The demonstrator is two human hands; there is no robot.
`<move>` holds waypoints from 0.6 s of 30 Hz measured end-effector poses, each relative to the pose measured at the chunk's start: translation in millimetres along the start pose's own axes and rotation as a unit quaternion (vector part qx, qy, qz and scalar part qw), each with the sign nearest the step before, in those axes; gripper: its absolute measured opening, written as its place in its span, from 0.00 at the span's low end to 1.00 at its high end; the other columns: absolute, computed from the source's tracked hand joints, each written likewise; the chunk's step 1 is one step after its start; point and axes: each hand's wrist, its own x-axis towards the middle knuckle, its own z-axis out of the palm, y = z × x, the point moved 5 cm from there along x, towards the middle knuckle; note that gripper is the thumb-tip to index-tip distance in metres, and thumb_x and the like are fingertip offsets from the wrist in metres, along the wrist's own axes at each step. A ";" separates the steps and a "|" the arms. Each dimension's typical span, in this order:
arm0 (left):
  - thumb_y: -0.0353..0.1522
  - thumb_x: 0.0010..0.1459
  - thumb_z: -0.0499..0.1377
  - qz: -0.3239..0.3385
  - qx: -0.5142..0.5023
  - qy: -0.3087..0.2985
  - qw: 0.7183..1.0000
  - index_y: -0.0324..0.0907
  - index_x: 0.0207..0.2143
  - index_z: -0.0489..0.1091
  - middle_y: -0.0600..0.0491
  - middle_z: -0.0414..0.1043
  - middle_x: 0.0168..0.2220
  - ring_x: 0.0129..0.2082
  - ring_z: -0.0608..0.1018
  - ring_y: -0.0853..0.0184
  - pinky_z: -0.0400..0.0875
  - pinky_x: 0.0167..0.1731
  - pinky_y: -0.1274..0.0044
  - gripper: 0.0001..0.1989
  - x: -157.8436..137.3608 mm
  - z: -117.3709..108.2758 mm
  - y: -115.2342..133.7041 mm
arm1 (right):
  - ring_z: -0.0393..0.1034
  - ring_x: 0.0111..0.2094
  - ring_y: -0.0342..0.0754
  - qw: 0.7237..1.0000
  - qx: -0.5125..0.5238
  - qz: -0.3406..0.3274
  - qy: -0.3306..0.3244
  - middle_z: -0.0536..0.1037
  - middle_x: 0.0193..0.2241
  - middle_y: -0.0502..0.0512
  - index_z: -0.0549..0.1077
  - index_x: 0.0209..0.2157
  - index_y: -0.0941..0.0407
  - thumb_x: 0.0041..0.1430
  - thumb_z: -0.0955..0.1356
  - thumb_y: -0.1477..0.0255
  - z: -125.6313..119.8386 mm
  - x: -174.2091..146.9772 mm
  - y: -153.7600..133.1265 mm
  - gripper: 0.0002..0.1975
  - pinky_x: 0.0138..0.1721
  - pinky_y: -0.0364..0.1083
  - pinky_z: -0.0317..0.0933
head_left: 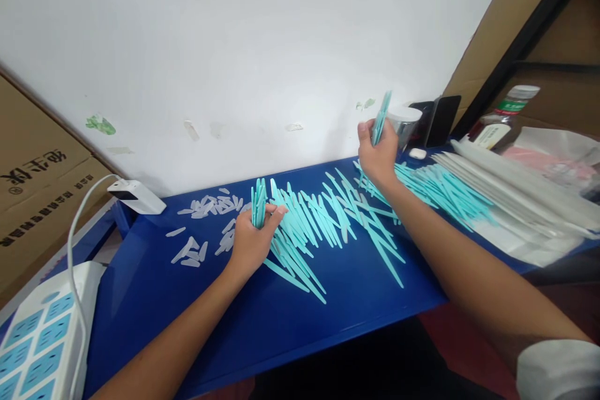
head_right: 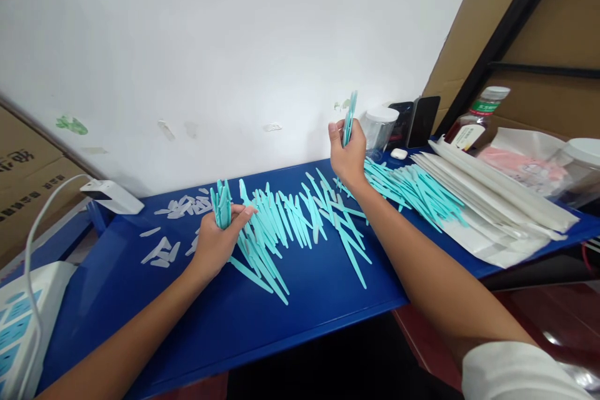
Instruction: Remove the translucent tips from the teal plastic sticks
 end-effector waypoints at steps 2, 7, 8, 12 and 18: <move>0.48 0.61 0.63 -0.001 0.000 0.001 1.000 0.42 0.33 0.81 0.61 0.49 0.18 0.21 0.59 0.70 0.65 0.31 0.74 0.19 0.4 0.2 -0.5 | 0.72 0.44 0.55 1.000 -0.019 -0.002 -0.016 0.73 0.40 0.60 0.65 0.50 0.54 0.75 0.50 0.50 3.9 -5.7 -1.9 0.26 0.47 0.51 0.67; 0.47 0.61 0.64 -0.005 0.005 0.010 1.000 0.42 0.33 0.81 0.61 0.51 0.19 0.22 0.60 0.69 0.65 0.31 0.74 0.18 1.7 -0.3 -1.8 | 0.73 0.42 0.53 0.999 -0.013 0.007 -0.044 0.74 0.39 0.59 0.63 0.53 0.55 0.77 0.50 0.55 11.5 -21.3 -3.1 0.23 0.46 0.48 0.66; 0.47 0.61 0.64 -0.006 0.006 0.010 1.000 0.42 0.32 0.81 0.60 0.51 0.20 0.22 0.61 0.69 0.65 0.31 0.74 0.18 1.6 -0.2 -1.6 | 0.73 0.41 0.53 0.999 -0.013 0.014 -0.051 0.74 0.38 0.58 0.63 0.53 0.55 0.77 0.51 0.55 13.1 -23.7 -1.6 0.22 0.46 0.48 0.66; 0.47 0.61 0.64 -0.006 0.004 0.008 1.000 0.42 0.32 0.81 0.60 0.52 0.20 0.22 0.61 0.69 0.65 0.31 0.74 0.18 0.1 0.1 1.0 | 0.70 0.37 0.52 0.997 -0.012 0.028 -0.065 0.71 0.32 0.53 0.66 0.41 0.53 0.75 0.55 0.51 18.5 -29.4 6.2 0.21 0.43 0.47 0.65; 0.47 0.62 0.64 0.008 0.004 0.007 1.000 0.42 0.31 0.80 0.61 0.49 0.19 0.21 0.59 0.70 0.63 0.29 0.75 0.18 -0.3 0.1 1.0 | 0.58 0.26 0.47 0.994 0.090 0.045 -0.037 0.56 0.21 0.47 0.51 0.24 0.50 0.72 0.61 0.50 18.3 -26.8 12.8 0.27 0.32 0.46 0.60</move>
